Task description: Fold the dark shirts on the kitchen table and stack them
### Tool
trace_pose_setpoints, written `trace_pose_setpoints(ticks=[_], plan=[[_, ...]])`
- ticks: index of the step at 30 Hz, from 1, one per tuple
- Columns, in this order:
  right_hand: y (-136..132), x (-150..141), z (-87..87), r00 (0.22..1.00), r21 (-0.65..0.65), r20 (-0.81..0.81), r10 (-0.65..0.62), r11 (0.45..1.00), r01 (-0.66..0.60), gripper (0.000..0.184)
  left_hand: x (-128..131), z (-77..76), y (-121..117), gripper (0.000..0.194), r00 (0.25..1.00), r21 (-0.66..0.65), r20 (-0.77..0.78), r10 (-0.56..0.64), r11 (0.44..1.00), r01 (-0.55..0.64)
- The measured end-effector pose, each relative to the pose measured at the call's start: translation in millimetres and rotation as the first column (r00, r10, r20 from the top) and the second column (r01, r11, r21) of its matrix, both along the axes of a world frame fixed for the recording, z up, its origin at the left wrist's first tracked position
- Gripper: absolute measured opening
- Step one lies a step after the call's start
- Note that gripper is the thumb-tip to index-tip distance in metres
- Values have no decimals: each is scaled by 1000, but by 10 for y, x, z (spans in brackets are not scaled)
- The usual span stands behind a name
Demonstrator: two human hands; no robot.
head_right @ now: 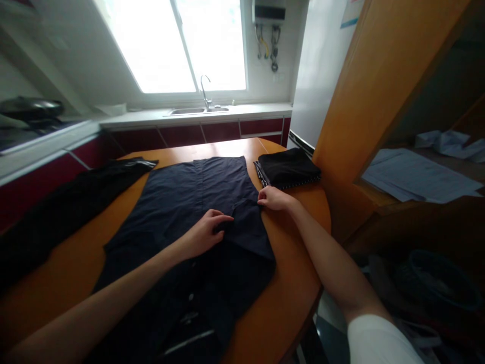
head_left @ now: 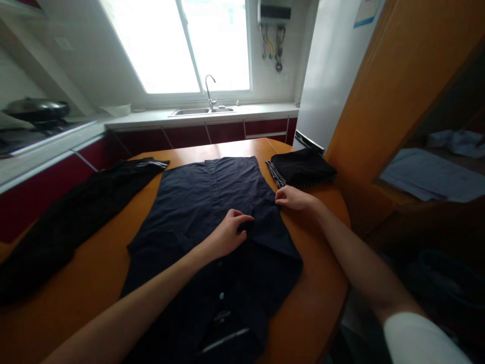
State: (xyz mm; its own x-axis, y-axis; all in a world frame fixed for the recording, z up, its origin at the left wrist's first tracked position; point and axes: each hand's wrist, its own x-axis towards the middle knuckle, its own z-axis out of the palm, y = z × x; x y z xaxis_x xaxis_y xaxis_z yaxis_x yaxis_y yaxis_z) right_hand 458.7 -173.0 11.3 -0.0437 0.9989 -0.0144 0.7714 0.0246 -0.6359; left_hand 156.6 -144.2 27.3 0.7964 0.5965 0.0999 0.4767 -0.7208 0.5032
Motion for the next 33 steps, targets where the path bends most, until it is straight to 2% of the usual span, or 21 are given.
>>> trace_pose_setpoints(ticks=[3,6,8,12,14,16,19,22,24,25,27,29,31,33], plan=[[22,-7,-28,1000,-12,28,-3,1000,3,13,29,155,-272,53,992,268,-77,-102,956,119],[28,-15,-41,999,-9,44,-13,1000,13,16,205,308,-633,50,931,343,-175,-321,866,363],[23,-20,-37,998,-6,57,-23,1000,23,16,363,325,-837,41,879,399,-233,-415,784,476],[3,-43,-10,996,-11,84,-39,999,40,15,590,160,-1004,9,809,503,-313,-497,636,585],[-3,-58,3,994,-16,100,-54,998,56,14,627,48,-994,8,783,520,-300,-544,595,613],[-5,-71,15,990,-19,120,-79,996,82,13,630,-50,-976,14,771,531,-266,-579,580,618],[-1,-82,25,980,-14,152,-128,991,131,15,611,-139,-990,17,768,523,-232,-597,589,616],[3,-85,25,972,-8,170,-164,986,167,15,597,-117,-1004,18,747,477,-177,-641,608,635],[7,-83,18,970,-1,167,-178,984,181,15,603,-45,-932,19,753,418,-100,-650,659,625],[9,-81,13,969,3,163,-184,983,186,16,614,-1,-852,19,780,387,-61,-623,705,594],[15,-71,2,969,11,151,-195,981,195,20,663,76,-598,17,865,343,-9,-501,811,473],[23,-56,-4,969,14,138,-204,979,204,25,748,115,-249,16,945,336,2,-326,891,306],[26,-35,-3,969,11,124,-213,977,213,25,864,105,117,20,986,328,-19,-165,931,162],[19,-11,10,971,0,107,-216,976,217,21,999,56,416,24,994,276,-67,-86,956,102]])
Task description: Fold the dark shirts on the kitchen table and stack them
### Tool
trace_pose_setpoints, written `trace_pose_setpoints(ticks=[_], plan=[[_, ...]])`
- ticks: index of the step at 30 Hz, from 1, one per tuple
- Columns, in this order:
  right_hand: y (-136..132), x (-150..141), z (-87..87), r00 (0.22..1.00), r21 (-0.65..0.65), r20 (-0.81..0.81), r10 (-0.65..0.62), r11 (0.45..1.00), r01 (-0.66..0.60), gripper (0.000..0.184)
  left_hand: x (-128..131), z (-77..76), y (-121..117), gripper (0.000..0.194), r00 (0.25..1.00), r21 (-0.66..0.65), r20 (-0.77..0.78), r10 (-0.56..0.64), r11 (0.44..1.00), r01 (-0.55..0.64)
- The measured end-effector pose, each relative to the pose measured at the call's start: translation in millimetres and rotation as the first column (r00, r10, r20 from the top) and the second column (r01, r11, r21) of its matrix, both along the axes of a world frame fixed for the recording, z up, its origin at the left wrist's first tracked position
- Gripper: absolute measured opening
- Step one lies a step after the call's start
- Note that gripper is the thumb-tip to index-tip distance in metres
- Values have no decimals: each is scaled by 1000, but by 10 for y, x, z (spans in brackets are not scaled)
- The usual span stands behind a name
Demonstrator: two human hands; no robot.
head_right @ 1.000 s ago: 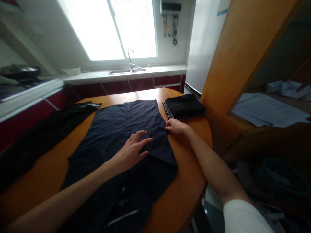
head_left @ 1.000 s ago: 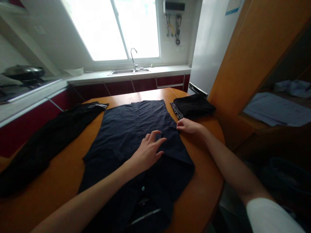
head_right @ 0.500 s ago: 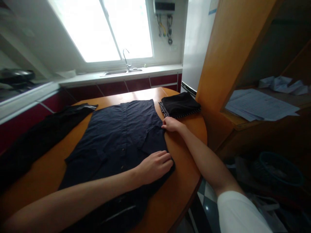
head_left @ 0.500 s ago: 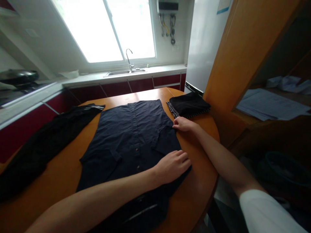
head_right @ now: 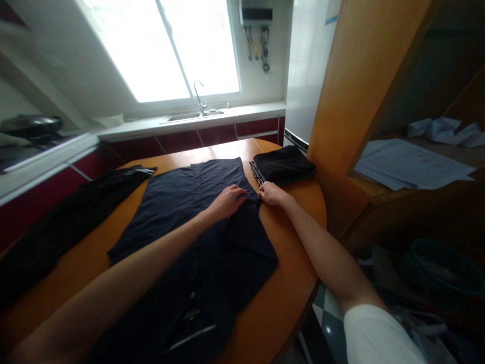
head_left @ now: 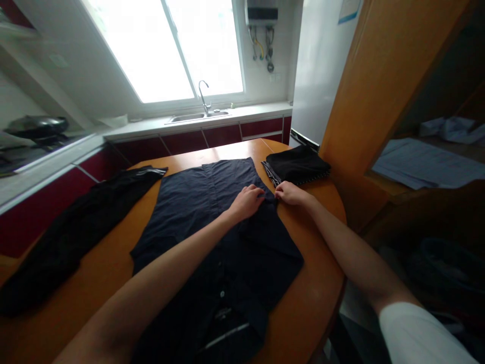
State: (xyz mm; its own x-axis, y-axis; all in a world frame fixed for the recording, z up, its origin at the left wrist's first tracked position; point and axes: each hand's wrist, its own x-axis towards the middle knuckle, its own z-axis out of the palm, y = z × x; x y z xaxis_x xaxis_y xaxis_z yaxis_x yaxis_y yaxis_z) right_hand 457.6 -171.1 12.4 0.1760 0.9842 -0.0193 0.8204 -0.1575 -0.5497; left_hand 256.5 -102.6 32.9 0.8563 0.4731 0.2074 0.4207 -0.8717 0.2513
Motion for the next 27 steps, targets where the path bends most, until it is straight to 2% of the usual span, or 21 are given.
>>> trace_pose_setpoints(ticks=[3,7,10,13,18,23,27], plan=[[-31,39,30,999,-13,-31,9,1000,-9,19,209,-93,245,24,997,-120,-73,-17,993,9],[-72,98,43,997,-26,-72,18,999,-20,18,404,-139,325,25,983,-237,-96,-154,963,127],[-76,146,22,994,-35,-103,32,999,-35,16,446,-112,369,21,951,-329,-109,-290,913,241],[-69,183,6,989,-47,-138,60,997,-67,13,448,-104,429,21,927,-406,-96,-363,864,296],[-92,177,50,983,-72,-162,90,992,-103,12,490,-170,467,25,937,-483,0,-349,820,306],[-105,121,81,989,-103,-145,43,993,-58,18,553,-220,414,25,960,-432,-14,-280,867,247],[-89,97,58,995,-124,-102,-7,992,-6,16,585,-281,354,21,980,-371,-7,-199,911,182]])
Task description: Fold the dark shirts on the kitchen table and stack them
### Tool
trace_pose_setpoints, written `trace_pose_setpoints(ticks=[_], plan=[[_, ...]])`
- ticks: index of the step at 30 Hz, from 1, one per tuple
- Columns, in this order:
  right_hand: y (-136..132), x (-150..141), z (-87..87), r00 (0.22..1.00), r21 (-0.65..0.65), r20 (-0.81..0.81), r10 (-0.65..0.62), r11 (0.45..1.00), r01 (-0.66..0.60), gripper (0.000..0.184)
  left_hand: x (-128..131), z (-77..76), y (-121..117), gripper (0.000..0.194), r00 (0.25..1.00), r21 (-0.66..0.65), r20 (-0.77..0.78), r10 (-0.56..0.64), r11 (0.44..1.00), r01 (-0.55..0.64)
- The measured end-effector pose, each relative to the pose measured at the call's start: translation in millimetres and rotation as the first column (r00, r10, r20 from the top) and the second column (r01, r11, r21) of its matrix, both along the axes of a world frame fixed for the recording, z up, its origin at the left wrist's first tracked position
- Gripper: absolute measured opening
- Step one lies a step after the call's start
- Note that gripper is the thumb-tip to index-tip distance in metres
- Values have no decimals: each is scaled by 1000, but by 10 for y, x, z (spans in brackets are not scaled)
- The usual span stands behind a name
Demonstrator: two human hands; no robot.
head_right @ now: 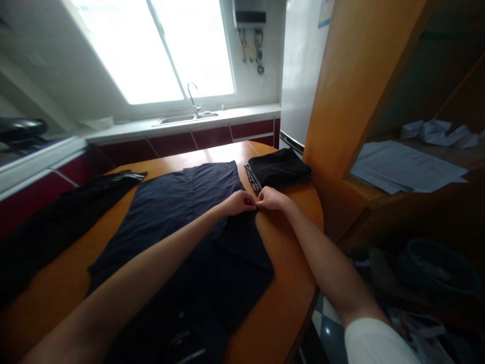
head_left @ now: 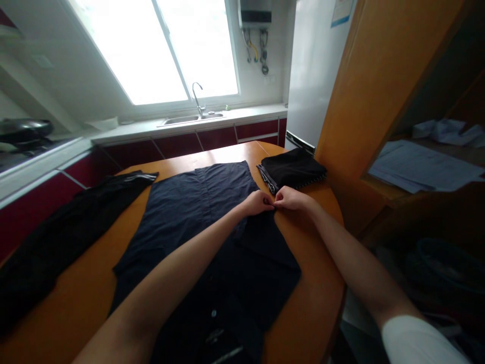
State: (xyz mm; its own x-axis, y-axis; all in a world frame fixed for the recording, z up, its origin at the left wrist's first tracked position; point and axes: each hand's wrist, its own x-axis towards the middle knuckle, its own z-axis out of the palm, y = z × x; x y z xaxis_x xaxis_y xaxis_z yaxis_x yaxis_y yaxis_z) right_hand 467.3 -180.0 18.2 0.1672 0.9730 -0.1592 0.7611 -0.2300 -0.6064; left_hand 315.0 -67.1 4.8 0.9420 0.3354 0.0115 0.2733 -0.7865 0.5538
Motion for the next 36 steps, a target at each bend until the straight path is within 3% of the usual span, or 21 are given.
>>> trace_pose_setpoints(ticks=[5,10,13,15,19,27,32,36], plan=[[-21,-11,20,997,4,67,-47,999,46,14,-68,7,-112,24,988,143,92,123,980,-136],[-33,-27,24,999,-15,40,-11,1000,12,21,-322,171,-427,17,968,413,221,117,888,-202],[-16,-41,-8,998,-4,57,-16,1000,16,12,-540,159,-726,29,983,441,173,-59,897,-24],[-8,-52,-25,997,-4,64,-41,999,42,8,-685,104,-918,49,982,428,86,-168,896,116],[-19,-78,-14,995,-14,62,-81,997,82,6,-907,53,-1172,74,948,386,-94,-305,867,317],[-51,-134,52,988,1,77,-133,991,133,2,-1119,173,-1488,79,847,302,-67,-528,798,521],[-39,-115,38,990,16,82,-115,993,114,2,-1183,235,-1677,87,795,221,-40,-605,771,598],[-31,-89,17,993,13,77,-94,996,93,4,-1143,399,-1630,70,722,77,7,-692,720,690]])
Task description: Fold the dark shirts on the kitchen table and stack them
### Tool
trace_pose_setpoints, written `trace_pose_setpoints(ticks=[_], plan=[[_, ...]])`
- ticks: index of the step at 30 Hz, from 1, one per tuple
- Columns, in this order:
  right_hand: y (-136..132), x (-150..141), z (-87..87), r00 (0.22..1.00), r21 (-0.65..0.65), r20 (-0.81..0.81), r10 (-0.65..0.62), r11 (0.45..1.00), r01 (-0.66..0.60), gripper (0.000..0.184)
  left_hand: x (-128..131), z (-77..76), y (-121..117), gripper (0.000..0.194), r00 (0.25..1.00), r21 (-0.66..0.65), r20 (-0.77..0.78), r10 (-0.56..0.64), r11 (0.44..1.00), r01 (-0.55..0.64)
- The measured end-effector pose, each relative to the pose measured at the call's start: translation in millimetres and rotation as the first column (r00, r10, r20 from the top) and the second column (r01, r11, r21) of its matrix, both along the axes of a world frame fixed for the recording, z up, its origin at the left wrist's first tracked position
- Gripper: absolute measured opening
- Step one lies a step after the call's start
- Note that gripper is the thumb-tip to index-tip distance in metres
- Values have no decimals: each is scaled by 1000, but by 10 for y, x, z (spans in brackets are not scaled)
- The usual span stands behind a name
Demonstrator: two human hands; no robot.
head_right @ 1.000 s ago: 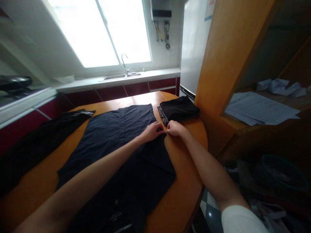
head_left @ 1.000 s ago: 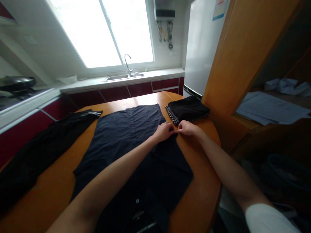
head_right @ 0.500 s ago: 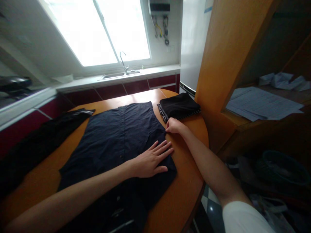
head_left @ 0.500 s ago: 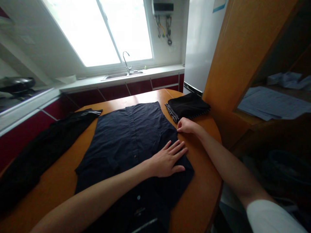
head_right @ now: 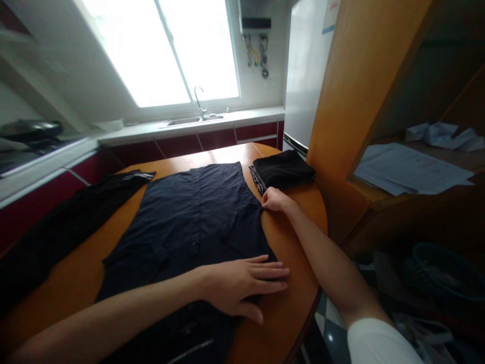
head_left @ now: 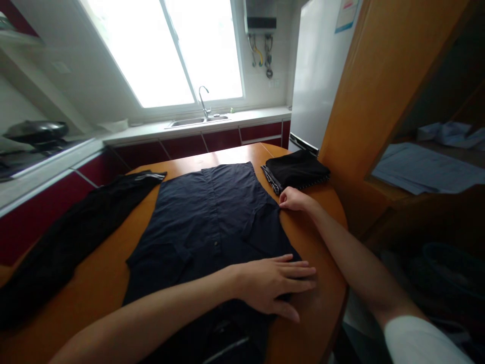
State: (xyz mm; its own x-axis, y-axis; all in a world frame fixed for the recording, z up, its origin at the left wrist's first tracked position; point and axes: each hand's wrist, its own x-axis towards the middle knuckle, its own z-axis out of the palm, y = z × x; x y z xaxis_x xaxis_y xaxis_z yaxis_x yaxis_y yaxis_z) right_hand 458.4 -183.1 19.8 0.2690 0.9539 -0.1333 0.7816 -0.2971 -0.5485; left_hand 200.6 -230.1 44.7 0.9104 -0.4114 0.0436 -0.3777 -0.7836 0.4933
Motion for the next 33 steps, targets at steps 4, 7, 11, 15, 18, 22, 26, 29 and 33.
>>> trace_pose_setpoints(ticks=[4,7,11,15,18,22,26,29,33], plan=[[0,20,-16,1000,4,-2,25,1000,-25,5,236,54,352,38,941,-62,110,319,948,-313],[-2,33,-27,999,11,5,40,999,-40,6,430,-113,655,39,781,56,242,576,795,-604],[0,39,-34,999,10,11,50,999,-50,6,487,-411,780,59,810,280,226,541,760,-586],[10,39,-35,999,1,0,38,999,-38,5,431,-485,727,66,823,349,190,535,747,-566],[14,42,-36,999,-4,-15,29,1000,-29,4,400,-406,701,70,845,337,146,514,777,-531],[8,39,-30,999,-10,-32,19,1000,-20,5,330,-287,613,72,956,235,119,270,927,-291],[-5,35,-11,999,-15,-42,11,1000,-12,6,269,-238,494,72,993,203,47,106,973,-114],[-11,37,1,999,-13,-44,13,1000,-13,6,264,-220,467,63,997,227,32,74,971,-80],[-14,46,-3,999,-10,-45,23,1000,-24,5,264,-186,481,56,999,250,32,42,967,-49]])
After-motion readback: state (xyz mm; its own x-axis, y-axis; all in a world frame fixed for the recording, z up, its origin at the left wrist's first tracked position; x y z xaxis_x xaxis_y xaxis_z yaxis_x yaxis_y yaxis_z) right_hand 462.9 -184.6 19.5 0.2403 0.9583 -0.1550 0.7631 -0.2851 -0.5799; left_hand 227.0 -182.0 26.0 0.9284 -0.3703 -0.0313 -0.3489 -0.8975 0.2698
